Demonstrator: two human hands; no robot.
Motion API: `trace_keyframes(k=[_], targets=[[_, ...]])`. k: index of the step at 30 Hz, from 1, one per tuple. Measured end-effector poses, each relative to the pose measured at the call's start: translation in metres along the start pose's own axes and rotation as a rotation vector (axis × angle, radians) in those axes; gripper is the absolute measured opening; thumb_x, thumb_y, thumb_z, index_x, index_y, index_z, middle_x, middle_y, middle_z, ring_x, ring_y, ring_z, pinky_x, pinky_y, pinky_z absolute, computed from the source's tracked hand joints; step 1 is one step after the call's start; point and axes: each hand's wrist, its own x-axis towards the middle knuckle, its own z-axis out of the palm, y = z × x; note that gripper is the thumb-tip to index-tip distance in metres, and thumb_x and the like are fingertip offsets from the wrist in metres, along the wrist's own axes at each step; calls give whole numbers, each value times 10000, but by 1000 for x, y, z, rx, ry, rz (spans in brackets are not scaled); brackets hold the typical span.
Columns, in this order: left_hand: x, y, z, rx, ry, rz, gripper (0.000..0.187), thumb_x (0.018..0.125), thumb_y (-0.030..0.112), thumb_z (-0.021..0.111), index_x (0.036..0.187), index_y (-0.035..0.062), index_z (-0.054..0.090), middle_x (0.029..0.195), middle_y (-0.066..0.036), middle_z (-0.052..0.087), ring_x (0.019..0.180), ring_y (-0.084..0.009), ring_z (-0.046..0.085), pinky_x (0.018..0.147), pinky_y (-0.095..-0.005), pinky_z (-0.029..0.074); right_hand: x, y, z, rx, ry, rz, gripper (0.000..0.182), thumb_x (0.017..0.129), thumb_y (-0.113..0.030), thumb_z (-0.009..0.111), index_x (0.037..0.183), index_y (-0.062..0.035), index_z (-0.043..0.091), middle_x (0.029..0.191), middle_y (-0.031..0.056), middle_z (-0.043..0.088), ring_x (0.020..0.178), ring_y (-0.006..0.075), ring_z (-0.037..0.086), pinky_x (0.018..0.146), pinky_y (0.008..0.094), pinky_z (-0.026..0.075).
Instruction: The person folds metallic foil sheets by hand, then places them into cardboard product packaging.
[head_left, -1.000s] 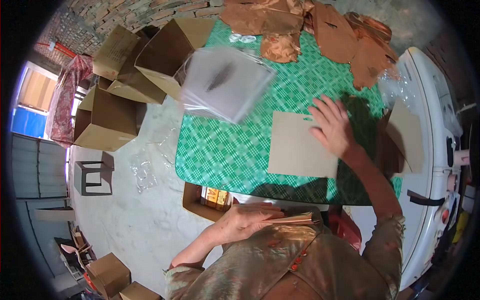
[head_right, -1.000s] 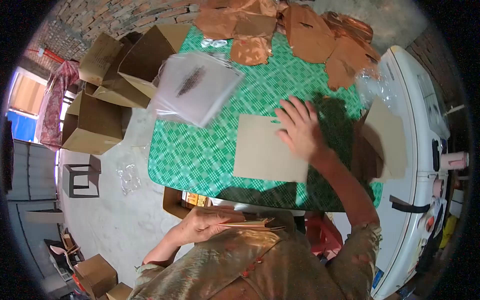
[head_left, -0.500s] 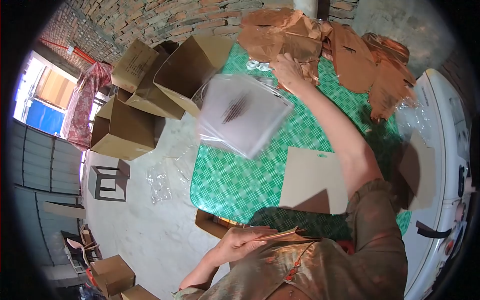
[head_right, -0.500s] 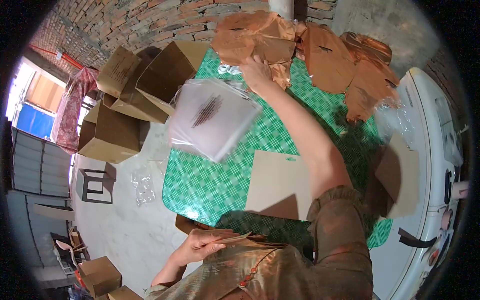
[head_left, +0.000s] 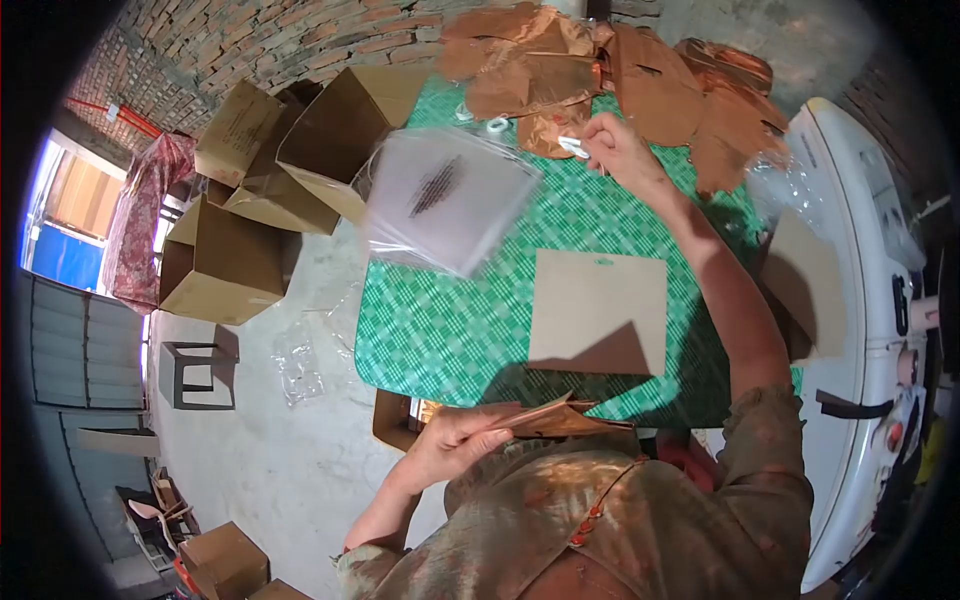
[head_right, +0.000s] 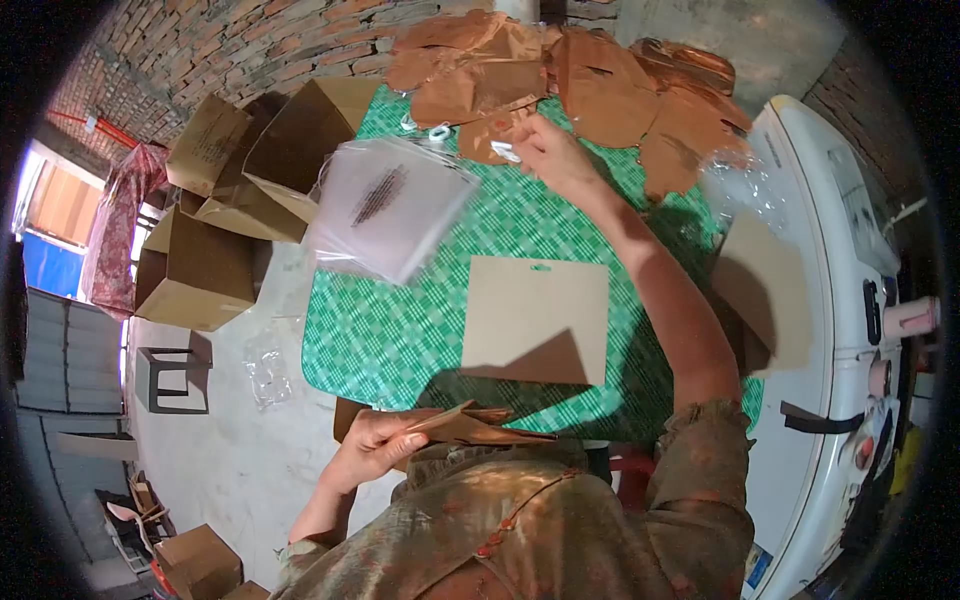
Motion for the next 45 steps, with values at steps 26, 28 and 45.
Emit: trace_keyframes(k=[26,28,45], targets=[[111,62,-9,161,-70,-210,379,1038,294,739,1256,-15,762,1087,-26,777,995,-106,668,943,-309,535,-270,22,-22,-365,171,-361,275,944,-38,714,1214,6,692,1201,130,714,1122,316,669,973,395,565],[136,61,-7,203,-110,-305,354,1033,259,746,1273,0,761,1100,-21,781,1038,-105,674,948,-292,541,-276,15,-25,-136,144,-200,311,991,-107,712,1275,8,659,1216,126,719,1121,277,681,978,368,560],[234,58,0,-52,-401,-373,450,1022,223,754,1407,7,665,1201,-57,766,1011,-101,732,899,-266,611,-217,0,4,467,104,200,249,1083,-259,662,1000,-26,694,804,-60,594,732,30,503,673,227,395]])
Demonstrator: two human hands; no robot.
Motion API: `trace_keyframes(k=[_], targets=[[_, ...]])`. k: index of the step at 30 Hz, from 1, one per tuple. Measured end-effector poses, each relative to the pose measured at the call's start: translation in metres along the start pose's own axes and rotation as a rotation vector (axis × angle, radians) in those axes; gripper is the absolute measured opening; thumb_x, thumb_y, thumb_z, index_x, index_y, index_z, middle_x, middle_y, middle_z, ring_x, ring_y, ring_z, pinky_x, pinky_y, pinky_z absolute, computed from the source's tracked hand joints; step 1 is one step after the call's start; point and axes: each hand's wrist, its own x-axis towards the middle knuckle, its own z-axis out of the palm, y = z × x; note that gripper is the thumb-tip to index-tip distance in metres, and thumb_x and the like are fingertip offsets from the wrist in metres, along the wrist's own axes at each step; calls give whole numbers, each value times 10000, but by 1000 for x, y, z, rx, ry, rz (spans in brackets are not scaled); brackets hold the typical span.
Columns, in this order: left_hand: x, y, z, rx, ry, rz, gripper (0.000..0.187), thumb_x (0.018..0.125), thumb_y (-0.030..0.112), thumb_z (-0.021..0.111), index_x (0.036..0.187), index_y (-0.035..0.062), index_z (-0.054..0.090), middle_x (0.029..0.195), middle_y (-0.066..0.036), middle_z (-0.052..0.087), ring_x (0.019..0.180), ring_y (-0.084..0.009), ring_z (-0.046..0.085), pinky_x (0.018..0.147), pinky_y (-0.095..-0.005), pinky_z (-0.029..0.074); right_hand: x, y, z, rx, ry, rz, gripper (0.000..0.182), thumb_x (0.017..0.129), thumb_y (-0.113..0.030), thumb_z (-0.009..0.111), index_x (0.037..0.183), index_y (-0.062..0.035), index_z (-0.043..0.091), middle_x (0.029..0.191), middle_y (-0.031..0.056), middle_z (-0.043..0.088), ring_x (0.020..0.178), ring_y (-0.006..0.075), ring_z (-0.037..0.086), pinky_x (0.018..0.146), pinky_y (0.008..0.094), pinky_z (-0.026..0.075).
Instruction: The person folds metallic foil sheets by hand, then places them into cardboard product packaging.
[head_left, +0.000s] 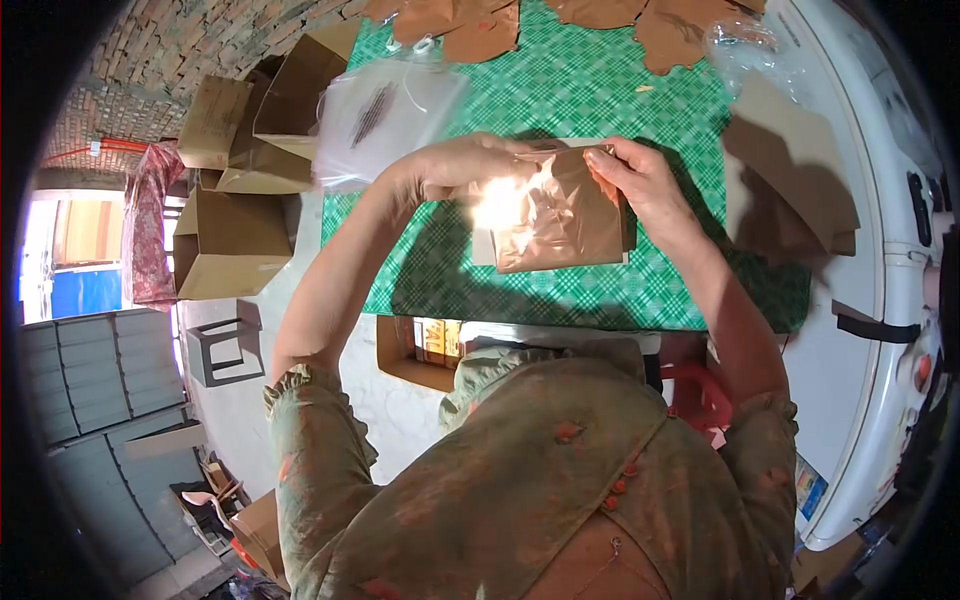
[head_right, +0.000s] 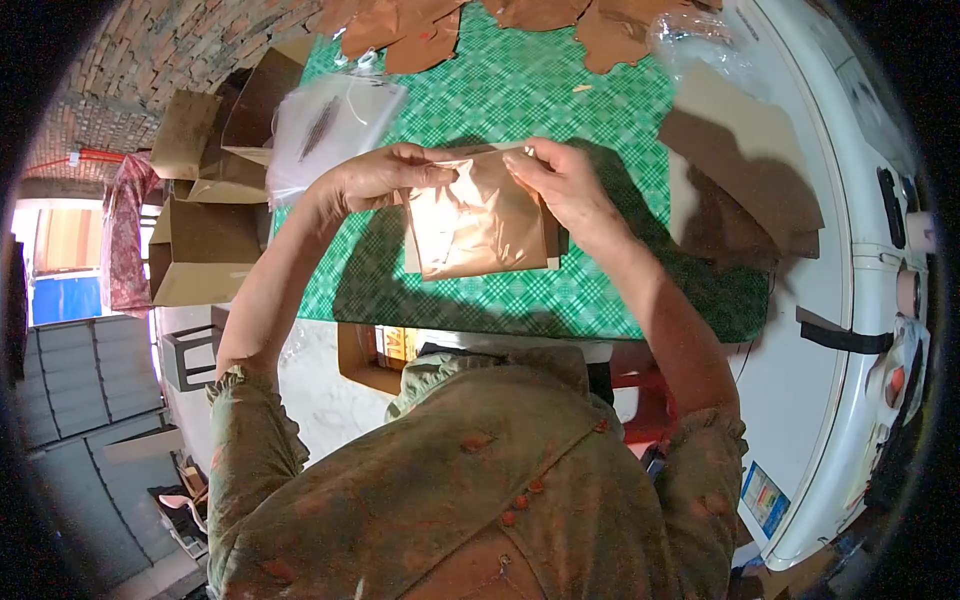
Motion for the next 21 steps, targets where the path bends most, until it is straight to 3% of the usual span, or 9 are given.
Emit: trace_keyframes(k=[3,6,8,10,11,14,17,20,21], targets=[[4,-13,-14,-127,-26,47,453,1049,209,708,1437,-3,612,1232,-81,747,1041,-128,748,898,-275,645,5,10,3,17,59,17,261,1085,-253,655,944,-36,684,757,-61,565,680,37,484,633,231,379],[2,-28,-31,-116,27,71,406,1027,287,740,1317,12,664,1228,-80,741,1104,-165,728,935,-308,620,6,5,11,16,163,26,293,1089,-253,647,885,-44,668,739,-51,562,663,38,484,619,236,378],[3,-40,-35,-210,62,125,383,1032,251,732,1302,0,630,1122,-62,741,1008,-129,756,878,-285,671,8,5,13,-1,210,27,315,1092,-257,641,854,-50,657,728,-45,564,647,40,482,607,240,374],[-2,-47,-26,-243,128,154,394,1025,261,743,1302,4,633,1111,-53,737,1004,-130,753,896,-288,667,11,12,3,-32,168,59,279,1071,-245,668,921,-13,701,800,-43,603,723,45,516,657,239,412],[-2,-52,-22,-258,178,157,388,1021,271,752,1294,16,645,1084,-29,724,934,-96,725,830,-264,651,13,16,-1,-47,147,76,271,1061,-239,682,954,6,723,836,-42,623,761,47,533,682,238,432],[-5,-56,-10,-274,273,173,302,1041,204,722,1257,-2,673,1135,-96,760,995,-163,746,877,-314,635,15,20,-3,-70,134,97,280,1065,-242,673,954,9,726,836,-44,618,764,47,527,687,243,436],[-6,-56,1,-283,348,156,338,1105,185,600,1332,-63,635,1167,-150,757,1005,-201,753,875,-339,640,9,7,16,-58,209,49,336,1100,-275,626,863,-46,690,740,-61,570,668,18,462,593,253,355],[-9,-48,11,-307,397,134,354,1133,161,524,1369,-88,613,1205,-185,747,1026,-232,754,884,-358,642,7,0,13,-65,203,76,317,1111,-289,606,971,-31,725,805,-69,602,688,7,462,590,253,349],[-10,-48,14,-329,411,140,332,1127,188,541,1323,-64,632,1146,-157,737,969,-205,726,836,-339,614,8,6,8,-55,184,81,313,1115,-293,599,1011,-26,726,830,-72,608,704,7,472,605,246,364]])
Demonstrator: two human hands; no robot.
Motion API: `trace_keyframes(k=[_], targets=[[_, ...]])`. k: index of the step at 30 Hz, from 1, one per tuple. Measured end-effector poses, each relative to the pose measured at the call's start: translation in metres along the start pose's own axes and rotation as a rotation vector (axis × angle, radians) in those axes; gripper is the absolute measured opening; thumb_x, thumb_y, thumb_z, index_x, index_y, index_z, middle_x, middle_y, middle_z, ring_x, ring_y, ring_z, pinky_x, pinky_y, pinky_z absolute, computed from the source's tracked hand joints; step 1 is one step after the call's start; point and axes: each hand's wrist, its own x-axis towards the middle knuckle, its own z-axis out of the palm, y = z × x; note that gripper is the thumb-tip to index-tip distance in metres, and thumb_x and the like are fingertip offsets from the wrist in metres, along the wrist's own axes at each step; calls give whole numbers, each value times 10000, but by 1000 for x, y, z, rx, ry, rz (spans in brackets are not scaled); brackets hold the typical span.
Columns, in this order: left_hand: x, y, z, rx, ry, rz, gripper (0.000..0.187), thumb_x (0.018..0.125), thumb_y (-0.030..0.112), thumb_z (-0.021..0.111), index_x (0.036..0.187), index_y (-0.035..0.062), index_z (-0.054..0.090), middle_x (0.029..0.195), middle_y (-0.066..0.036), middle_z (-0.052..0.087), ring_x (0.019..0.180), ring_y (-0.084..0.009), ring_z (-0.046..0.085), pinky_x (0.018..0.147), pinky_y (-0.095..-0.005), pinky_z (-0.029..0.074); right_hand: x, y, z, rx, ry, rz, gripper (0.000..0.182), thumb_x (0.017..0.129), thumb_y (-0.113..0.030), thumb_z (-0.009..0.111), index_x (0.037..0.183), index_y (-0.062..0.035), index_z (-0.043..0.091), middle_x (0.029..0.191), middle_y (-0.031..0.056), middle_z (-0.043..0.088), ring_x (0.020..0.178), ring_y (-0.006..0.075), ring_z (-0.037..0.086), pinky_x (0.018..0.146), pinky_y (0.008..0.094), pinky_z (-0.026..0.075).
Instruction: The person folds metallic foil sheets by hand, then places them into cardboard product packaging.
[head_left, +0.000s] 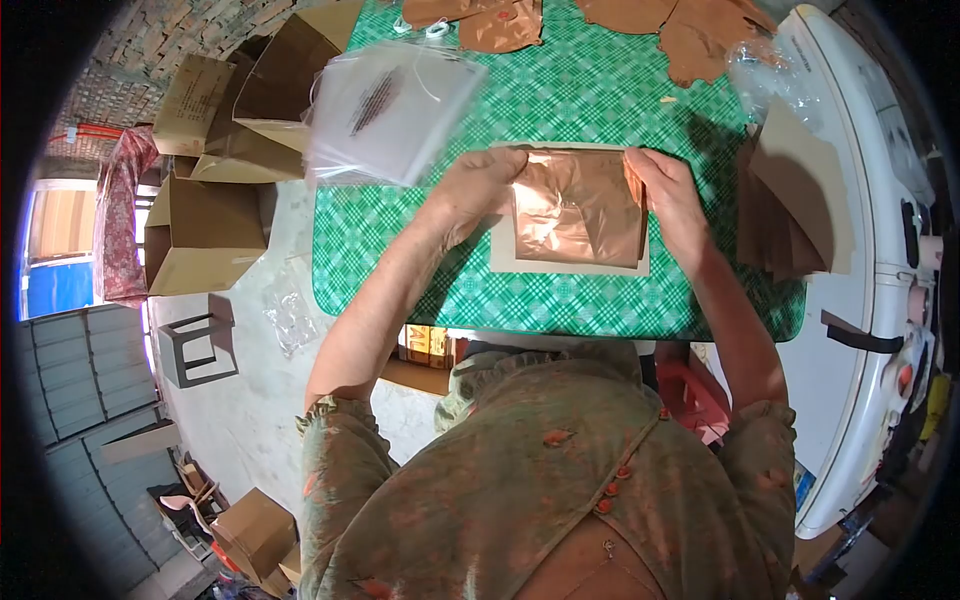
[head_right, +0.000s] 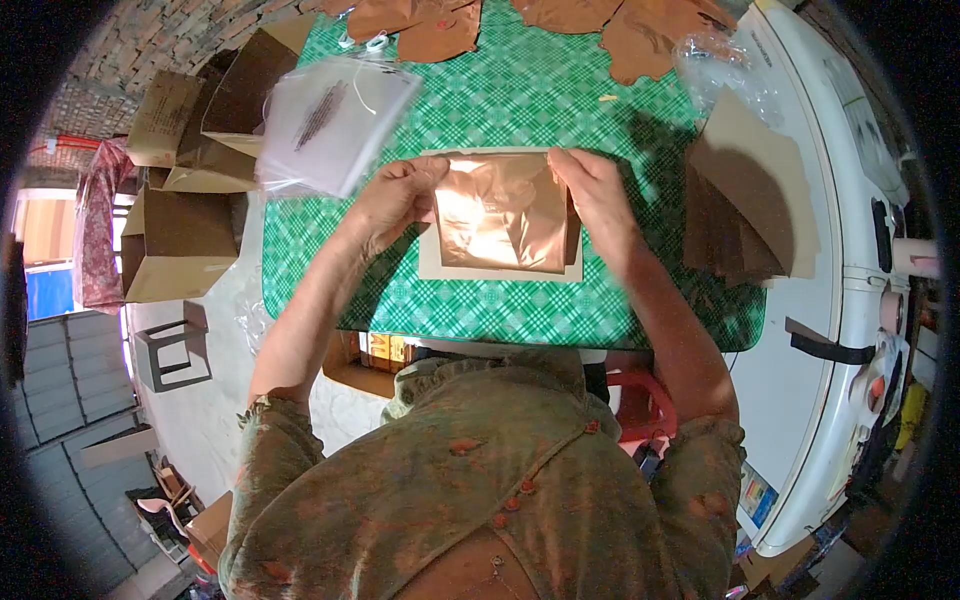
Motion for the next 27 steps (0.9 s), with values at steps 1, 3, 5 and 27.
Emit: trace_keyframes(k=[1,3,5,27], targets=[[-2,-1,2,-22,14,4,314,1121,216,557,1277,-40,651,1088,-128,727,912,-179,698,789,-319,586,4,9,-6,8,-19,5,313,1118,-296,593,1051,-20,726,856,-74,615,720,6,483,619,239,379],[-3,-4,4,-105,31,30,285,1085,344,670,1074,69,741,832,9,697,671,-50,584,590,-229,474,8,14,-14,-6,-57,12,319,1125,-300,581,1104,-15,722,895,-74,624,754,9,507,662,227,412],[-1,-7,5,-98,50,34,286,1086,354,667,1058,79,741,808,13,686,669,-49,574,586,-223,465,6,11,-18,-50,-96,19,321,1131,-303,570,1132,-15,712,921,-69,631,791,16,536,716,214,449],[15,-26,-5,97,115,84,340,1089,276,655,1242,-27,683,884,5,678,663,-56,571,574,-206,467,34,12,-14,-696,-71,-74,428,1039,-353,591,953,49,710,812,180,688,738,313,654,748,453,528]])
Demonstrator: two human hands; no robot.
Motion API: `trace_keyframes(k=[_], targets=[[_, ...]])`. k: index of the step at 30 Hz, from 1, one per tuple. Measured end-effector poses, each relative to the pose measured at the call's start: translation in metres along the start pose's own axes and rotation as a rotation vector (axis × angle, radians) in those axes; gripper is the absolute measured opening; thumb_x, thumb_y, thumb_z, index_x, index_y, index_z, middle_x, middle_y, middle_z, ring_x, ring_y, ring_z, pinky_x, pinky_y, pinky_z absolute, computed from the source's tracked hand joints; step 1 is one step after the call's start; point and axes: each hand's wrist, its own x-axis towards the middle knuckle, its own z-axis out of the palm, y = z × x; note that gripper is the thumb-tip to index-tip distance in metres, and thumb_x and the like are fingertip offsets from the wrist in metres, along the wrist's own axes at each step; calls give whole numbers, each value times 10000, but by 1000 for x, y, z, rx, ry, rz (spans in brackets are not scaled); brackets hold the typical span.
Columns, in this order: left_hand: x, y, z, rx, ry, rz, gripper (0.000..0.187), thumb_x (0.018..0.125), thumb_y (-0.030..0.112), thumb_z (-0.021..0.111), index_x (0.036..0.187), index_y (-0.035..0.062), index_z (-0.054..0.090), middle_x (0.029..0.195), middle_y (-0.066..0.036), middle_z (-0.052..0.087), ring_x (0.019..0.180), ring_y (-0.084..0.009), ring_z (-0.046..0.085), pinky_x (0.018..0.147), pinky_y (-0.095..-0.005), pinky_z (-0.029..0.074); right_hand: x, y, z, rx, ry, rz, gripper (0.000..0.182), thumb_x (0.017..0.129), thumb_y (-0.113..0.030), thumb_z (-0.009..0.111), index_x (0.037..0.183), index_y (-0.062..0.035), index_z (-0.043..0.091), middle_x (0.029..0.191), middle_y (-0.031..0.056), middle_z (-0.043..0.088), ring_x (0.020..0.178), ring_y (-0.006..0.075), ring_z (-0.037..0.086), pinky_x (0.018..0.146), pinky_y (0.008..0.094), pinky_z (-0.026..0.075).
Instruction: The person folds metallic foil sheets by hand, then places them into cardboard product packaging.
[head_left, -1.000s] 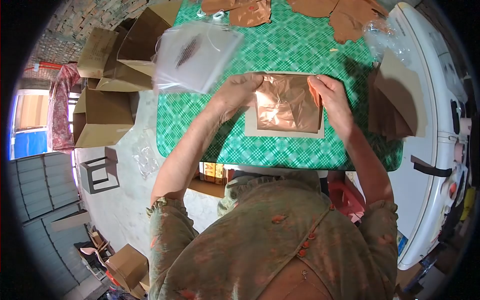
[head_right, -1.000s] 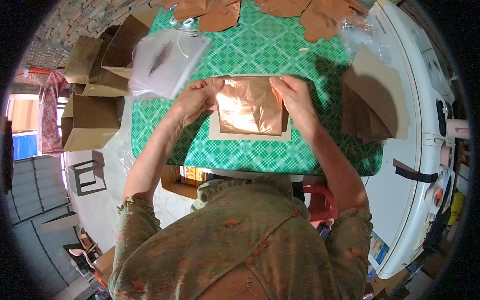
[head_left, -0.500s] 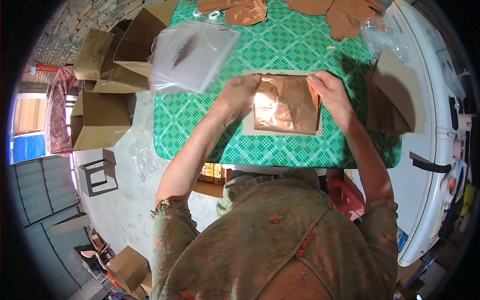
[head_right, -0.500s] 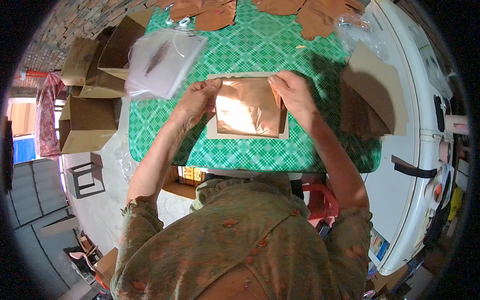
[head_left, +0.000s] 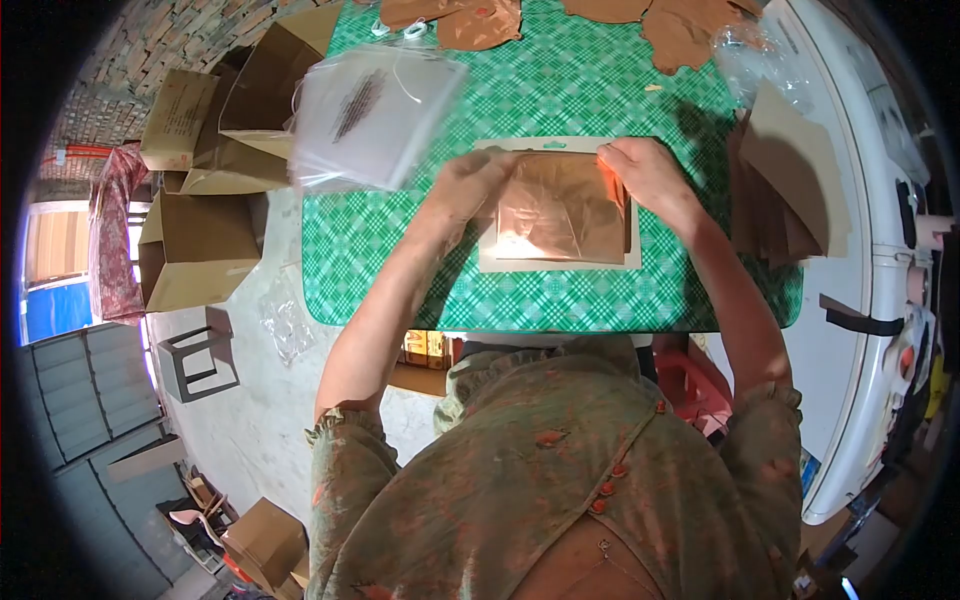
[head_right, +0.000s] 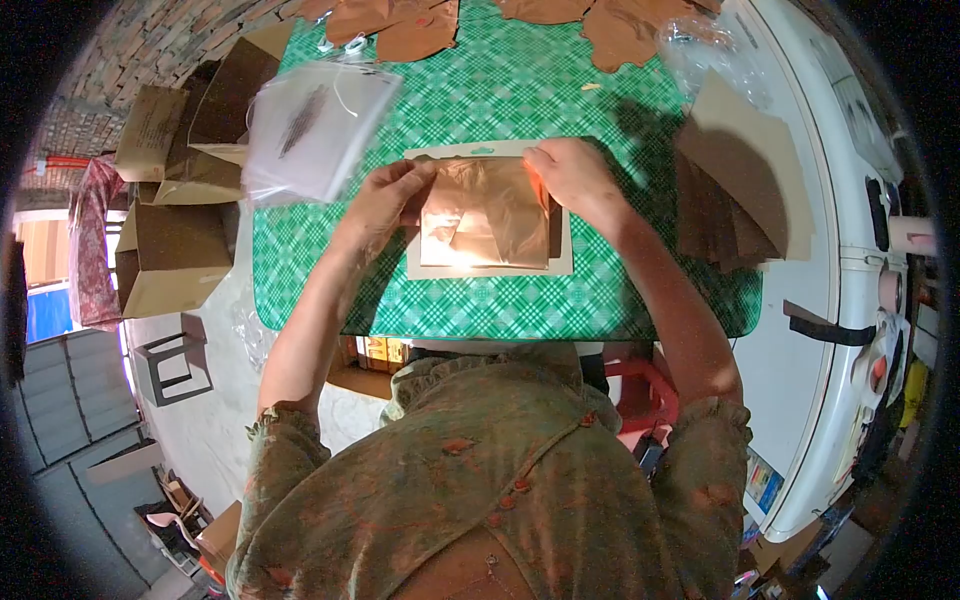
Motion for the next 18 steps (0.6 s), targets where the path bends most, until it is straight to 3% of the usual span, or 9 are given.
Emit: trace_keyframes(k=[2,5,8,12,18], targets=[[1,-1,-8,20,-48,9,362,1077,265,676,1291,-26,660,954,-16,696,715,-63,607,596,-209,492,2,-7,-4,-72,-40,43,411,1063,-329,590,970,55,703,740,75,653,719,161,599,715,397,510],[2,-5,-11,4,-84,59,395,1057,237,707,1346,-21,630,1067,-48,703,823,-85,654,662,-228,540,5,-14,-6,-188,-50,31,441,1061,-344,565,919,56,683,757,155,672,711,252,647,721,440,512],[0,-5,-9,-2,-50,91,415,1041,195,728,1376,-17,606,1148,-71,694,917,-110,672,753,-254,573,6,-19,-6,-353,11,-53,465,1045,-390,521,937,10,732,915,259,729,890,455,713,822,531,554],[1,-12,-3,-40,-21,149,416,1040,147,724,1390,-29,586,1186,-86,691,952,-118,665,830,-266,568,6,-22,-1,-457,57,-60,433,1066,-393,522,943,-27,719,897,238,742,866,458,721,809,548,563],[7,-22,-6,224,40,206,424,1046,133,717,1391,-58,560,1133,-83,711,968,-115,653,826,-260,555,1,-23,8,-597,75,-123,393,1092,-360,512,942,-42,688,829,206,745,787,444,734,739,541,581]])
